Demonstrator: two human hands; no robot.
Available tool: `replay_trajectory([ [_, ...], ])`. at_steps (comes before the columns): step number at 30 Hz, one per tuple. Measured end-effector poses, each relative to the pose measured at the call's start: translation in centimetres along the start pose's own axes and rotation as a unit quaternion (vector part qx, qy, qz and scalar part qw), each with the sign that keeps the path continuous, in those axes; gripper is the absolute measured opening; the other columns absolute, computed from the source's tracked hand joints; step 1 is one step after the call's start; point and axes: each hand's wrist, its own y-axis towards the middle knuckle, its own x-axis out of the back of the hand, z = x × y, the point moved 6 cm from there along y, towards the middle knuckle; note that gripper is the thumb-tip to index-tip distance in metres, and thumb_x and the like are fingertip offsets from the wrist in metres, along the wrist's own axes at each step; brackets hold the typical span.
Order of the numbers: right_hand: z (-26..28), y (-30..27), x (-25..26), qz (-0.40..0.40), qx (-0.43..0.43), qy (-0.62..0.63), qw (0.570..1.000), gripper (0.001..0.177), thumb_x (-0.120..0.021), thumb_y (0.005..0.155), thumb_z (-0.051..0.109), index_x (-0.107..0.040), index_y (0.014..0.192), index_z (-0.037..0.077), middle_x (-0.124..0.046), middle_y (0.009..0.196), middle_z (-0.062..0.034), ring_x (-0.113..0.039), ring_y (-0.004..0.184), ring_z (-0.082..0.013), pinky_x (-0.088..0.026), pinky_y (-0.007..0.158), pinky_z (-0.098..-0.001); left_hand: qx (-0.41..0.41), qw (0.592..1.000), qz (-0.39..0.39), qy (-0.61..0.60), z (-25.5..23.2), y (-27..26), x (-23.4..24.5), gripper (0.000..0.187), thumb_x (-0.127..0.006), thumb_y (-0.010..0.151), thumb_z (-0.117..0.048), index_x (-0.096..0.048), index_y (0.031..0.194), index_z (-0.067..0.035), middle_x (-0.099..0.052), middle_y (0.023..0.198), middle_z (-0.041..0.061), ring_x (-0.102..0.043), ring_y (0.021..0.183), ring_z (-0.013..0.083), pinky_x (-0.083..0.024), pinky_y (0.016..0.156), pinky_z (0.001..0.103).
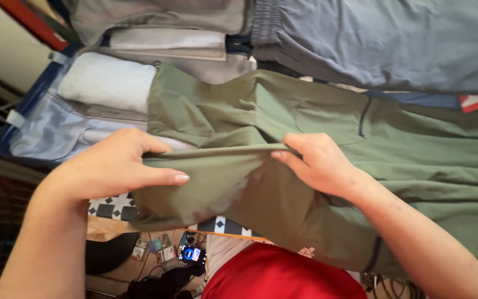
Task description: The person folds green pants by hand on a patterned surface and places them into an open suitcase next to other clothes.
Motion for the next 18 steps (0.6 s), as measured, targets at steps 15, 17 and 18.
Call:
replay_trajectory([
  [15,-0.4,0.5,-1.7,-0.005,-0.037,-0.008,0.999,0.028,-0.068,0.094,0.03,-0.063,0.101,0.003,-0.065,0.071,-0.0194,-0.063,0.071,-0.0427,-0.047,0.061,-0.0499,-0.003,0.982,-0.167,-0.089,9.9,1.5,6.1,0.006,-0.071,0.085,-0.009,-0.068,0.089,-0.006,-0.059,0.073,0.001,-0.051,0.07,0.0099,-0.042,0.062,0.029],
  [17,-0.4,0.4,-1.7,-0.011,-0.059,-0.004,0.998,0.03,-0.07,0.093,0.028,-0.062,0.105,0.002,-0.066,0.07,-0.0201,-0.064,0.07,-0.0428,-0.047,0.061,-0.0489,-0.022,0.981,-0.16,-0.108,10.7,2.5,5.8,0.009,-0.072,0.088,-0.013,-0.067,0.088,-0.005,-0.058,0.072,-0.001,-0.049,0.069,0.0086,-0.041,0.061,0.029],
  [18,-0.5,0.2,-1.7,-0.009,-0.069,-0.002,0.998,0.029,-0.071,0.092,0.026,-0.062,0.105,0.002,-0.065,0.069,-0.0198,-0.063,0.067,-0.042,-0.047,0.059,-0.048,-0.033,0.981,-0.155,-0.116,11.1,2.9,5.6,0.012,-0.073,0.089,-0.015,-0.067,0.087,-0.004,-0.057,0.071,-0.002,-0.048,0.068,0.008,-0.04,0.06,0.028],
])
